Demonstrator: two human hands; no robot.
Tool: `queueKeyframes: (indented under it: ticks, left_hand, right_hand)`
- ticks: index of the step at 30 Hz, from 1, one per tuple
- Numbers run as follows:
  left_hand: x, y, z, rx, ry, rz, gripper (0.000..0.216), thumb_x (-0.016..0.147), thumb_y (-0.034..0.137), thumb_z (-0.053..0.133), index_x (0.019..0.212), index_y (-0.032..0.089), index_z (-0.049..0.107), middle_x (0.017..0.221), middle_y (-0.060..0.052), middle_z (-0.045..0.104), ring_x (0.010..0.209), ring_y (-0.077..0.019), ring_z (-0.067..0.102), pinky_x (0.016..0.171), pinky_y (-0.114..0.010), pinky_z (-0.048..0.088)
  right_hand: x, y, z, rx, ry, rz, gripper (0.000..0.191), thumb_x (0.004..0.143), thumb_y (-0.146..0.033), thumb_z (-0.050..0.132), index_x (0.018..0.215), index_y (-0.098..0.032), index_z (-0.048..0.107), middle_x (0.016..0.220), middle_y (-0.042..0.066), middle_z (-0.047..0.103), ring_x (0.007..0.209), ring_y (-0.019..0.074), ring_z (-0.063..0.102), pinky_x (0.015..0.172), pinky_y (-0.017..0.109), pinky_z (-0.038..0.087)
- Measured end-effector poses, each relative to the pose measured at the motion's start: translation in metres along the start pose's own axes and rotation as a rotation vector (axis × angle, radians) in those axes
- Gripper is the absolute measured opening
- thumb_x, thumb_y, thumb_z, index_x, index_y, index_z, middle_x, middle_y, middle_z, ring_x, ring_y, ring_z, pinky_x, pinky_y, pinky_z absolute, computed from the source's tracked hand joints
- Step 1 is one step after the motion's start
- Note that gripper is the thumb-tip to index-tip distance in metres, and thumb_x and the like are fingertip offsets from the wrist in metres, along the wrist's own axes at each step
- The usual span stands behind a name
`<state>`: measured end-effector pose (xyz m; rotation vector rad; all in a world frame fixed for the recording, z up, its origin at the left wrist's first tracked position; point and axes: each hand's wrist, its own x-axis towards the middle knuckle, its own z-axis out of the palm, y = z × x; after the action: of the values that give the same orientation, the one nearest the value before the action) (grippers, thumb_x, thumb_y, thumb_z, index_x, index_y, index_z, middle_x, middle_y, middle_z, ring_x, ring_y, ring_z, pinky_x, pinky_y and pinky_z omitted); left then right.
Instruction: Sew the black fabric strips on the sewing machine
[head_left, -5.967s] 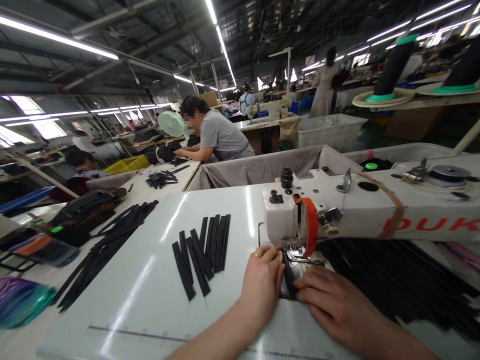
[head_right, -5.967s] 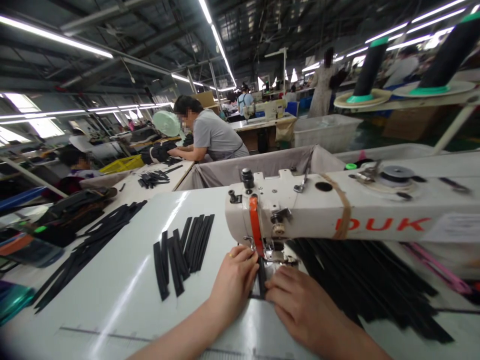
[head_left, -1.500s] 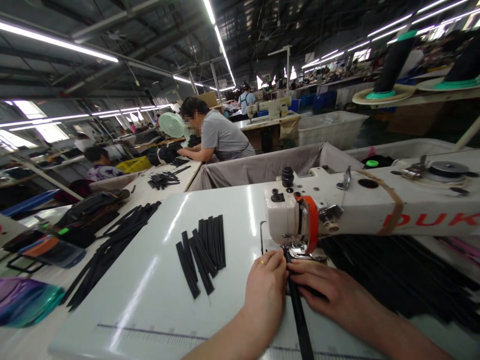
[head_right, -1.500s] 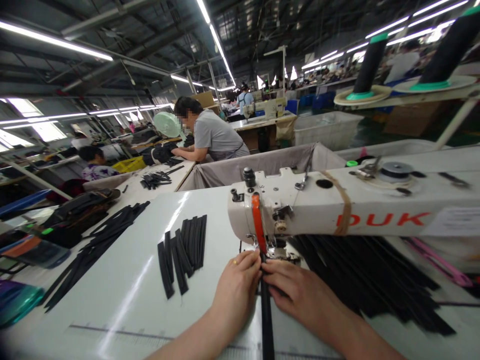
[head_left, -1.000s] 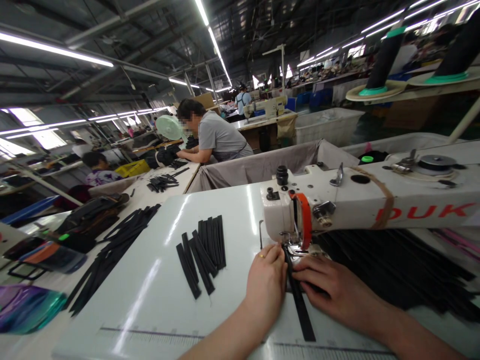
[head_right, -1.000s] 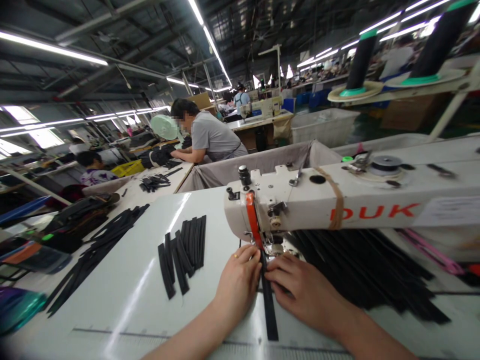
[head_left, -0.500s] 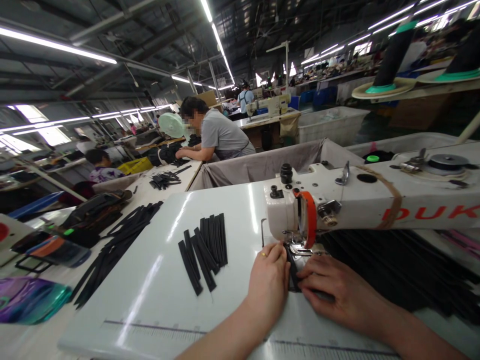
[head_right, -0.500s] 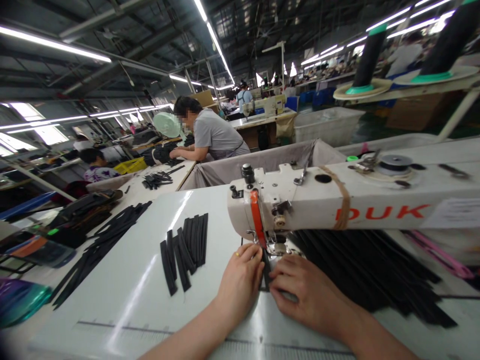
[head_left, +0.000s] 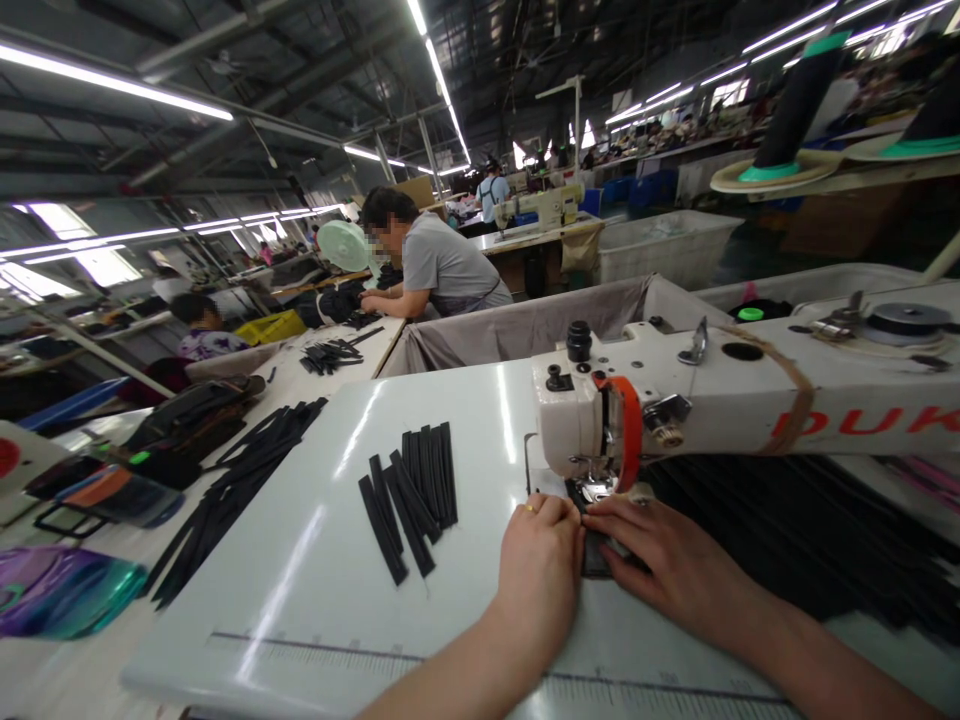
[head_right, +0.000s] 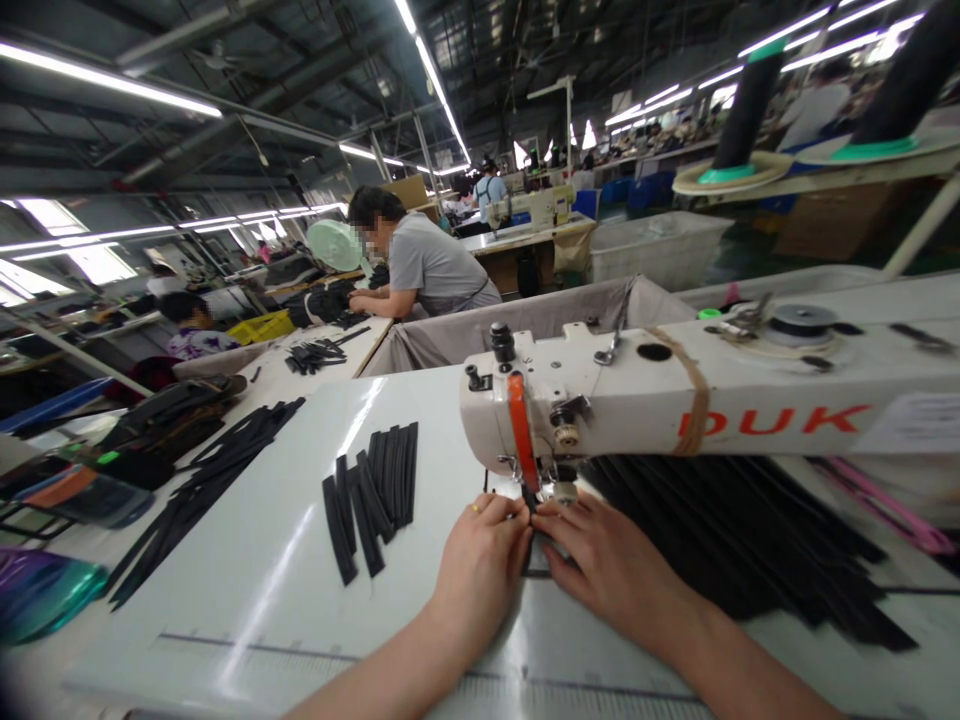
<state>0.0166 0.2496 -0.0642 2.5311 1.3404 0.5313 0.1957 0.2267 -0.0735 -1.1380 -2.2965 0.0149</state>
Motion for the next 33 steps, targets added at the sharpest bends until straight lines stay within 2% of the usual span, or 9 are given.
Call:
queueKeyframes:
  ticks: [7,12,19,23,25,27,29,31,33]
  left_hand:
    - [0.002,-0.003,0.001,-0.029,0.065,0.039,0.018,0.091,0.014,0.050,0.081,0.017,0.065,0.086,-0.005,0.066,0.085,-0.0220,0.058,0.076,-0.037,0.050]
    - [0.006,-0.004,0.001,-0.032,0.052,0.054,0.019,0.091,0.013,0.049,0.079,0.015,0.064,0.084,-0.006,0.066,0.084,-0.0223,0.058,0.078,-0.037,0.050]
    - [0.002,-0.003,0.008,-0.018,0.073,0.096,0.016,0.085,0.008,0.052,0.078,0.015,0.064,0.084,-0.007,0.066,0.083,-0.0232,0.058,0.077,-0.037,0.050]
    - [0.005,-0.006,0.006,-0.165,0.097,-0.004,0.012,0.078,0.008,0.056,0.077,0.017,0.063,0.085,-0.006,0.065,0.086,-0.0237,0.057,0.079,-0.038,0.048]
    - [0.011,-0.009,0.001,-0.248,0.121,-0.113,0.011,0.076,0.015,0.064,0.086,0.017,0.064,0.093,-0.008,0.065,0.093,-0.0256,0.057,0.083,-0.041,0.048]
    - [0.018,-0.014,-0.003,-0.311,0.131,-0.162,0.039,0.072,0.026,0.074,0.109,0.017,0.063,0.115,-0.011,0.062,0.110,-0.0299,0.053,0.096,-0.046,0.044]
    - [0.023,-0.019,-0.006,-0.321,0.092,-0.122,0.061,0.070,0.037,0.078,0.125,0.022,0.058,0.136,-0.012,0.052,0.129,-0.0340,0.041,0.109,-0.051,0.034]
    - [0.025,-0.023,-0.006,-0.296,0.032,-0.067,0.056,0.073,0.046,0.074,0.125,0.030,0.061,0.145,-0.007,0.047,0.139,-0.0354,0.029,0.117,-0.053,0.022]
    - [0.025,-0.027,-0.005,-0.266,0.000,-0.059,0.049,0.074,0.049,0.071,0.120,0.034,0.064,0.147,-0.004,0.046,0.143,-0.0358,0.025,0.118,-0.056,0.017]
  right_hand:
    - [0.000,-0.001,0.002,-0.066,0.030,-0.046,0.025,0.094,-0.017,0.046,0.112,-0.018,0.064,0.106,0.008,0.069,0.090,0.0215,0.066,0.076,0.037,0.056]
    - [0.002,-0.003,0.001,-0.078,0.024,-0.037,0.026,0.093,-0.016,0.045,0.111,-0.017,0.064,0.104,0.008,0.069,0.087,0.0210,0.067,0.071,0.034,0.056]
    - [-0.004,0.001,0.005,-0.103,0.043,-0.050,0.028,0.090,-0.013,0.044,0.110,-0.020,0.063,0.103,0.006,0.070,0.088,0.0192,0.069,0.077,0.033,0.058]
    - [-0.007,0.006,0.008,-0.200,0.104,-0.107,0.030,0.090,-0.013,0.042,0.109,-0.020,0.064,0.103,0.005,0.072,0.091,0.0183,0.069,0.079,0.030,0.057]
    - [-0.009,0.011,0.007,-0.266,0.162,-0.116,0.031,0.091,-0.013,0.041,0.109,-0.021,0.065,0.102,0.005,0.072,0.090,0.0183,0.069,0.078,0.030,0.056]
    - [-0.012,0.020,0.003,-0.367,0.255,-0.065,0.032,0.093,-0.015,0.038,0.105,-0.020,0.067,0.100,0.006,0.072,0.088,0.0205,0.068,0.077,0.033,0.055]
    - [-0.015,0.030,-0.001,-0.473,0.314,0.025,0.033,0.094,-0.018,0.036,0.100,-0.020,0.068,0.096,0.009,0.072,0.084,0.0233,0.068,0.073,0.036,0.056]
    - [-0.019,0.040,-0.003,-0.532,0.309,0.099,0.034,0.094,-0.021,0.035,0.097,-0.020,0.069,0.090,0.009,0.072,0.077,0.0235,0.068,0.068,0.036,0.056]
    - [-0.022,0.048,-0.004,-0.548,0.289,0.135,0.035,0.094,-0.023,0.035,0.097,-0.019,0.070,0.086,0.009,0.071,0.075,0.0224,0.068,0.067,0.035,0.056]
